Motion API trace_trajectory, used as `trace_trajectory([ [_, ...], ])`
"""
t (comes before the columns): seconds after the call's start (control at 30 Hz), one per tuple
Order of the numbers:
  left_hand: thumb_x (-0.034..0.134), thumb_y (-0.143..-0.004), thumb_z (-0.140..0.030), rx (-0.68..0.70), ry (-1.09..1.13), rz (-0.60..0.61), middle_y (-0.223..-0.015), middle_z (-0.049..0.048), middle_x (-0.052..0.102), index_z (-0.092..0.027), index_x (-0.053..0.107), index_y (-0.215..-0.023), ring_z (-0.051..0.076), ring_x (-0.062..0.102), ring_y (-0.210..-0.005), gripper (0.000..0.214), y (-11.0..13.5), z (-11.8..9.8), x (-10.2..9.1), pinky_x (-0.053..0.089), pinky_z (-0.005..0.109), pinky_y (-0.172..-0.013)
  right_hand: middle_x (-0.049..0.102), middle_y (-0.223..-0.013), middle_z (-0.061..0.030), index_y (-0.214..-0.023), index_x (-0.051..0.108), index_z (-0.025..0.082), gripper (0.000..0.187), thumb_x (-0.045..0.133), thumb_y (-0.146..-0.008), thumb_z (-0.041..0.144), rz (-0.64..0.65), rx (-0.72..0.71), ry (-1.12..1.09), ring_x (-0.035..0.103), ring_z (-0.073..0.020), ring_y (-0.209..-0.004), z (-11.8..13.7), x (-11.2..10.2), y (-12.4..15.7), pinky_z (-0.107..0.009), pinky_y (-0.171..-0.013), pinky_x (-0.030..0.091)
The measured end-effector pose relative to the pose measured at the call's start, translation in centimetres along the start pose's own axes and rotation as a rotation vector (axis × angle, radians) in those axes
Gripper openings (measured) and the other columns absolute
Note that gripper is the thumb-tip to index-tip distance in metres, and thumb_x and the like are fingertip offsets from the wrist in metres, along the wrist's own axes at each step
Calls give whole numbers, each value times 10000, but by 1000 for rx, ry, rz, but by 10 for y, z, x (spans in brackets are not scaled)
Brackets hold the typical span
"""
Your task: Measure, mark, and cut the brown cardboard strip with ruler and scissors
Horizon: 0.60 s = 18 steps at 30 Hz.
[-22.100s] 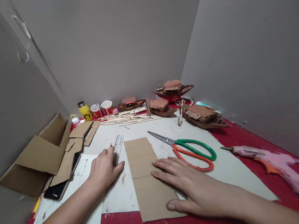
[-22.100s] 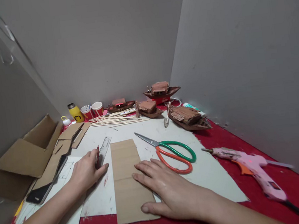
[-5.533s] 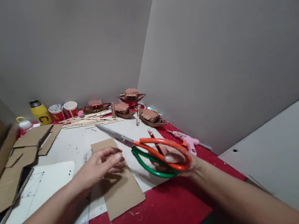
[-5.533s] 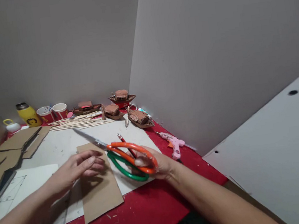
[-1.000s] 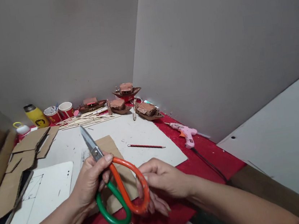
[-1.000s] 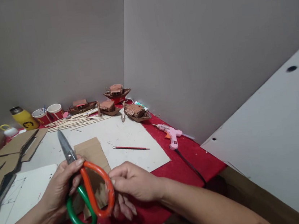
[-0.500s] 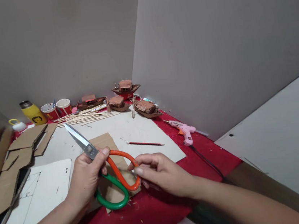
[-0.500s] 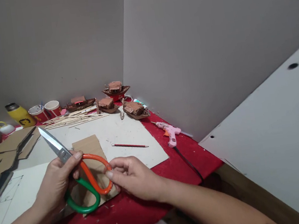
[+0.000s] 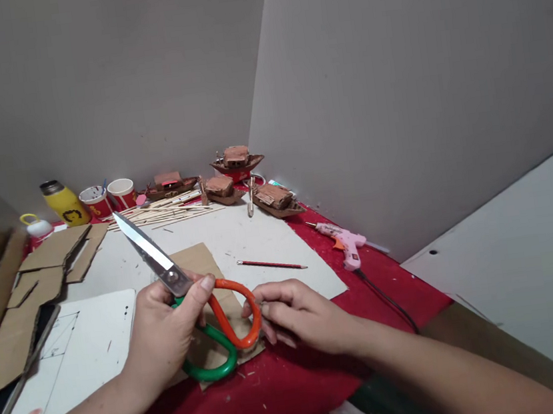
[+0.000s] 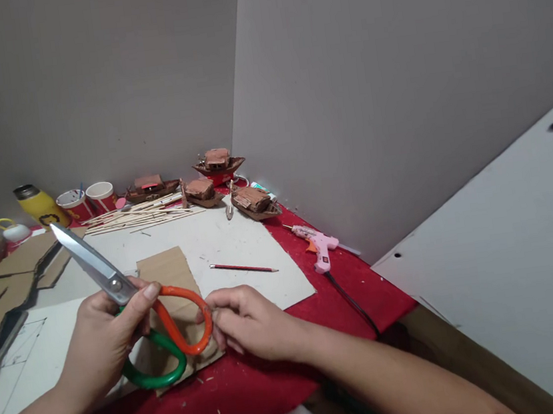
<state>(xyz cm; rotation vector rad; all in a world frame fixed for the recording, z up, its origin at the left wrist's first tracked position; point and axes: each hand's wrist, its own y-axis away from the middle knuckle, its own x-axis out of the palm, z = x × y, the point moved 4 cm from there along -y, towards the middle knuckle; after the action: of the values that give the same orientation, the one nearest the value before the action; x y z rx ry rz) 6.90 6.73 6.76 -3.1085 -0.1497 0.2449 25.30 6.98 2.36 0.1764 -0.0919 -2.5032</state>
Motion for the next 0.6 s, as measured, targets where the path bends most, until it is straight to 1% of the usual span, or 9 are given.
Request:
trace_trajectory([
  [0.03, 758, -719, -439, -11, 16, 7, -446, -46, 537, -178, 660, -676, 100, 456, -428, 282, -1, 1, 0, 367, 192, -427, 565, -581, 32, -816, 595, 157, 263, 487, -917, 374, 6, 32, -56, 406, -70, -419, -2, 0, -1, -197, -426, 318],
  [0.1, 762, -721, -450, -19, 28, 11, -451, -47, 538, -173, 656, -690, 95, 456, -431, 298, -1, 3, -1, 361, 185, -425, 558, -551, 36, -873, 625, 139, 384, 500, -920, 499, 7, 53, -92, 379, -62, -384, -3, 0, -2, -192, -389, 275],
  [0.2, 765, -720, -455, -28, 40, 11, -458, -45, 539, -164, 657, -703, 92, 458, -438, 310, -1, 6, 0, 368, 183, -436, 524, -506, 49, -868, 638, 130, 468, 518, -901, 582, 6, 48, -85, 351, -57, -383, -2, -1, -3, -188, -387, 246],
  [0.3, 764, -718, -464, -49, 66, 32, -449, -48, 527, -161, 648, -702, 90, 441, -433, 325, -2, 8, 2, 355, 184, -431, 505, -496, 52, -756, 600, 146, 433, 518, -906, 544, 31, 16, -85, 340, -55, -402, 1, -1, -2, -184, -402, 254],
  [0.4, 765, -715, -463, -53, 63, 44, -447, -49, 517, -158, 644, -694, 87, 431, -437, 329, -2, 7, 3, 346, 183, -435, 497, -489, 45, -628, 527, 168, 404, 498, -914, 453, 42, -25, -56, 353, -53, -410, 3, 0, -1, -178, -405, 272],
  [0.6, 735, -757, -454, -42, 17, 72, -458, -56, 493, -153, 655, -686, 79, 415, -449, 320, -2, 13, 6, 346, 179, -445, 490, -443, 56, -586, 504, 189, 287, 463, -850, 295, 30, 85, -29, 368, -56, -364, -1, 4, 1, -167, -372, 275],
])
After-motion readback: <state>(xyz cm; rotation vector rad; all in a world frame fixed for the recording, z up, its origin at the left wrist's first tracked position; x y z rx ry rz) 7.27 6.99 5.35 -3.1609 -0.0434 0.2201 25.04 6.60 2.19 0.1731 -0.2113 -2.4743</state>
